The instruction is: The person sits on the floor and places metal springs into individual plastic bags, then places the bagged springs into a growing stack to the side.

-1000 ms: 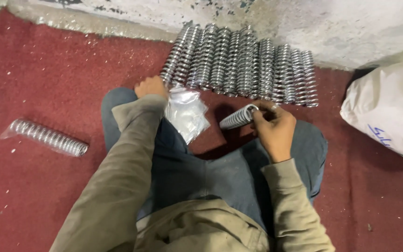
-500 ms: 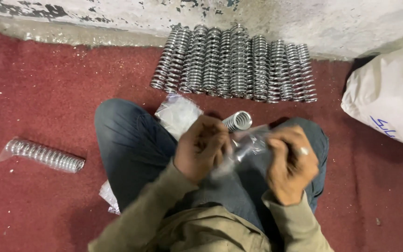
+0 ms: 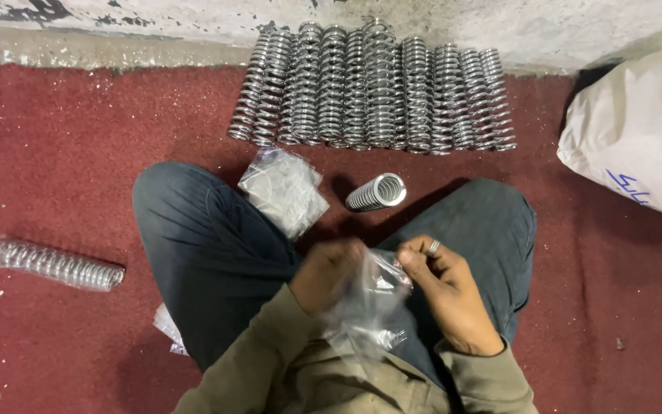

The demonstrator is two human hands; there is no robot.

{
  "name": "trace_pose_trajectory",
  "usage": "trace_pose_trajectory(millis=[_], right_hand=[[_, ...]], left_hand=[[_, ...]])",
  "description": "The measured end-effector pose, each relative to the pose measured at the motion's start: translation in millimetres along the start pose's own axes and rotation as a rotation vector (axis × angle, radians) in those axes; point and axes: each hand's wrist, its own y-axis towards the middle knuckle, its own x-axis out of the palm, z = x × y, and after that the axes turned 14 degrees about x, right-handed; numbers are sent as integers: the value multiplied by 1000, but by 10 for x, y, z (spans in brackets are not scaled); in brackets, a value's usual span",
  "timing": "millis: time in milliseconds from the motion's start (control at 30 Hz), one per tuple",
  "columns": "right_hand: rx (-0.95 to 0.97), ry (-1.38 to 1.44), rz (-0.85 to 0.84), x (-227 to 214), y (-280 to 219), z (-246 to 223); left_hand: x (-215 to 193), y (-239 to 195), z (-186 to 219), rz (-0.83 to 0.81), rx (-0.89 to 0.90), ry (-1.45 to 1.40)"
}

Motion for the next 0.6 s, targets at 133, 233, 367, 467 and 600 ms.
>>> trace_pose_trajectory(millis=[133,233,367,467,600], right_hand=[[-200,-177,146,20,230,-364],[-403,-341,292,-93,708,-414],[-149,-356,144,-203,1574,243],[-111,-427,130,-101,1837,600],[-47,-478,228,-52,1802,675]], left_hand=[[-130,424,-126,387,-327,179],[-123,852,53,324,47,193],[-396,955,-739,376,-380,332],[-825,930,-1640,337,-464,477],[-551,921,-837,329,-596,762]])
